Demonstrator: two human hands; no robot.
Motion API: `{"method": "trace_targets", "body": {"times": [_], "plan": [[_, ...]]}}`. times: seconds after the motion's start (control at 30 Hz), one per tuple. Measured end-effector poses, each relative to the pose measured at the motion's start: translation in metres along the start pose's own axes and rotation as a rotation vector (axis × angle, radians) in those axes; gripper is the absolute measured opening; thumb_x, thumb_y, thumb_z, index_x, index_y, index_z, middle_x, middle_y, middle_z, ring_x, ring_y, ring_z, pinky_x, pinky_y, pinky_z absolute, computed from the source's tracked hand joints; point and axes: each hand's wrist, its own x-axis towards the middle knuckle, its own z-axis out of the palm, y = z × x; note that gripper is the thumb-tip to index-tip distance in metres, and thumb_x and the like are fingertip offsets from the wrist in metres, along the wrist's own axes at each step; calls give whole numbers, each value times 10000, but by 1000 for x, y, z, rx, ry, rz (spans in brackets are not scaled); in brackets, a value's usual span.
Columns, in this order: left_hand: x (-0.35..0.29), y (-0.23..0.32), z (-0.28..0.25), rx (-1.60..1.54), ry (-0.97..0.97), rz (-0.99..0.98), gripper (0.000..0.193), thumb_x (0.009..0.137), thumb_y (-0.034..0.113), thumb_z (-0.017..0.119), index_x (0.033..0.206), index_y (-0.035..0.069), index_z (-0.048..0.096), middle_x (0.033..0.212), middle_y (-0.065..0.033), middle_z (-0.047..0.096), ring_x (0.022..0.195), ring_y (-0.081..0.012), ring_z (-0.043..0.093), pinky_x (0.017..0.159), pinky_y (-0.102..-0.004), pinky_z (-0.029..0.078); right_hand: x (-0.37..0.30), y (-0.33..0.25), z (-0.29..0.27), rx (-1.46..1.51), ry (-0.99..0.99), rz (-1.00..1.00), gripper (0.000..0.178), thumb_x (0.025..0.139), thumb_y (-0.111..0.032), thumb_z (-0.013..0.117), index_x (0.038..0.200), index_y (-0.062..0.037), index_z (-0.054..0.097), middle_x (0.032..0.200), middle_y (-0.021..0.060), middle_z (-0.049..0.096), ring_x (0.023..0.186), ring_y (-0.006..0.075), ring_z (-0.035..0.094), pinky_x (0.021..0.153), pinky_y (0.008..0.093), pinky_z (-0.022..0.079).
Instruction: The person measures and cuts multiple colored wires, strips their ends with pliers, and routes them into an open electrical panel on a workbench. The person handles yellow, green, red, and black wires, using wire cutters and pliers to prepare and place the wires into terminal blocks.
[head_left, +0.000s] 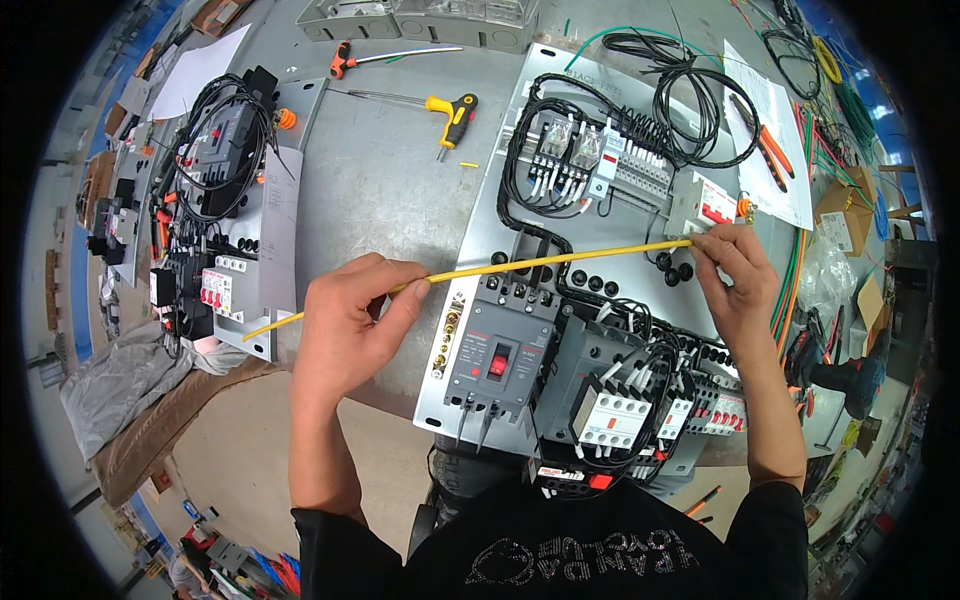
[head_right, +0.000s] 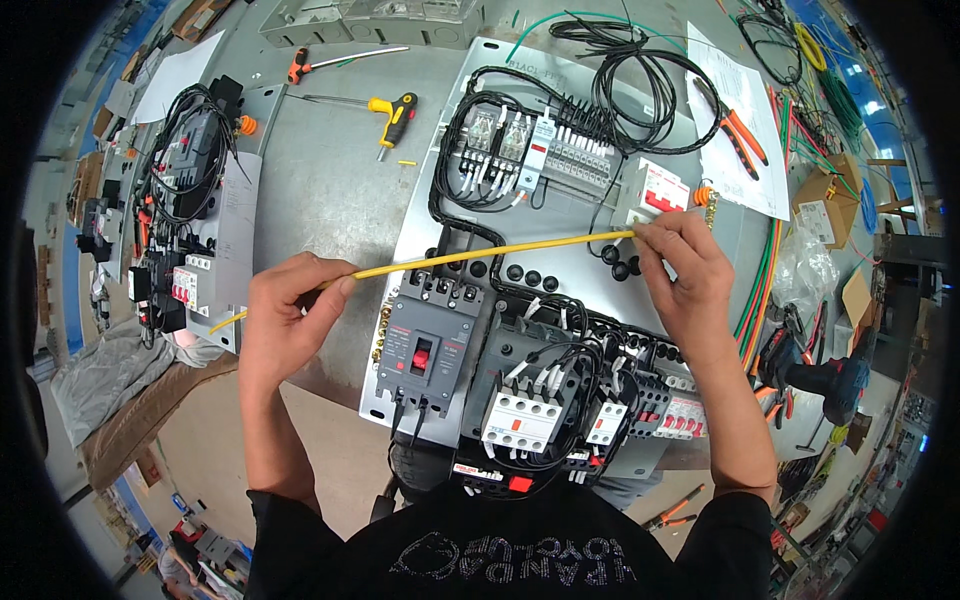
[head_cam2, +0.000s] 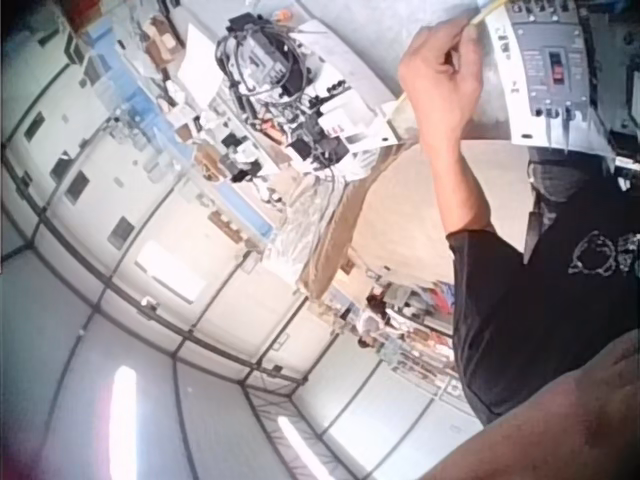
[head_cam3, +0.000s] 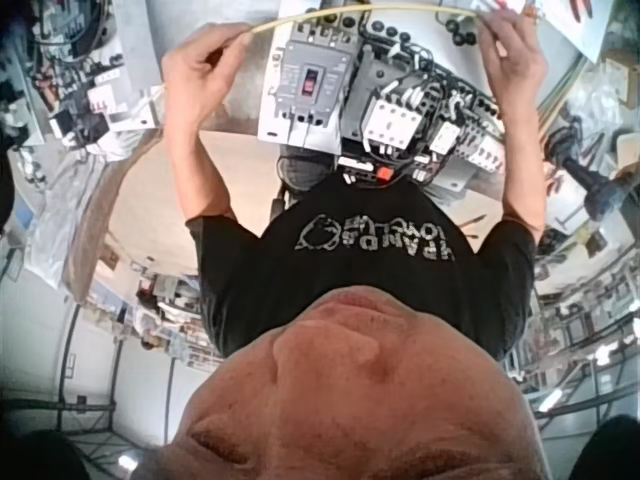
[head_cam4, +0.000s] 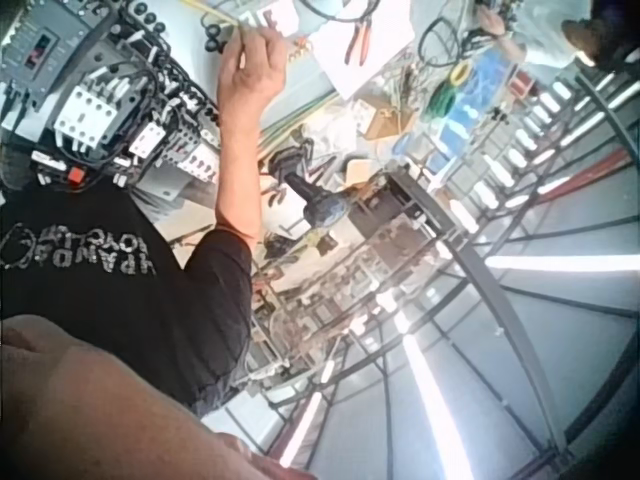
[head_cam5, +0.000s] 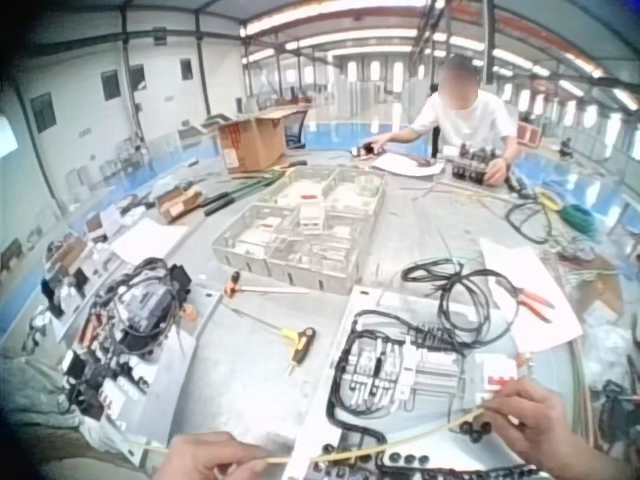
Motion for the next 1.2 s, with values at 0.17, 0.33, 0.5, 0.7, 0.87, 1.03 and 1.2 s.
{"method": "trace_targets", "body": {"times": [0.17,0.33,0.5,0.7,0.87,1.03,1.2], "plan": [[-6,-3,-10,-3,-17,-36,117,917,60,734,1011,4,776,709,-57,613,612,-126,506,553,-298,373,-1,1,1,8,-1,10,198,857,83,751,1042,16,752,943,98,661,808,209,677,710,304,547],[-7,-1,-12,-7,-27,-63,120,929,72,729,1014,1,775,714,-49,612,638,-125,509,564,-298,368,0,-1,0,11,-14,20,198,859,83,750,1046,19,751,945,98,661,813,206,675,713,303,546],[-6,0,-12,15,-12,-34,135,887,39,727,1005,-3,777,681,-83,595,580,-144,500,545,-305,395,1,-3,-1,18,-12,34,197,859,87,748,1045,22,750,948,97,663,818,202,677,720,305,548],[-5,-3,-14,3,-28,-26,170,884,28,702,1032,-11,775,692,-90,605,588,-149,519,560,-303,416,0,0,1,20,3,17,195,854,90,751,1037,21,752,949,98,666,816,206,682,726,304,554],[-4,-4,-16,-17,-38,-23,175,889,21,689,1038,-25,768,702,-89,606,591,-144,525,566,-300,424,0,0,1,5,4,17,191,849,88,755,1028,21,752,943,99,666,816,211,688,732,306,557],[-8,-5,-21,-12,-44,-47,166,899,23,682,1033,-29,765,702,-84,603,595,-142,529,569,-299,427,1,1,1,-2,6,2,187,851,82,756,1027,19,754,940,100,668,817,212,690,730,307,558],[-9,-6,-30,19,-63,-47,162,907,23,676,1034,-29,763,699,-80,588,603,-144,526,569,-303,421,0,0,0,12,6,18,191,852,83,754,1033,20,752,941,100,668,820,212,690,731,306,557]]}}
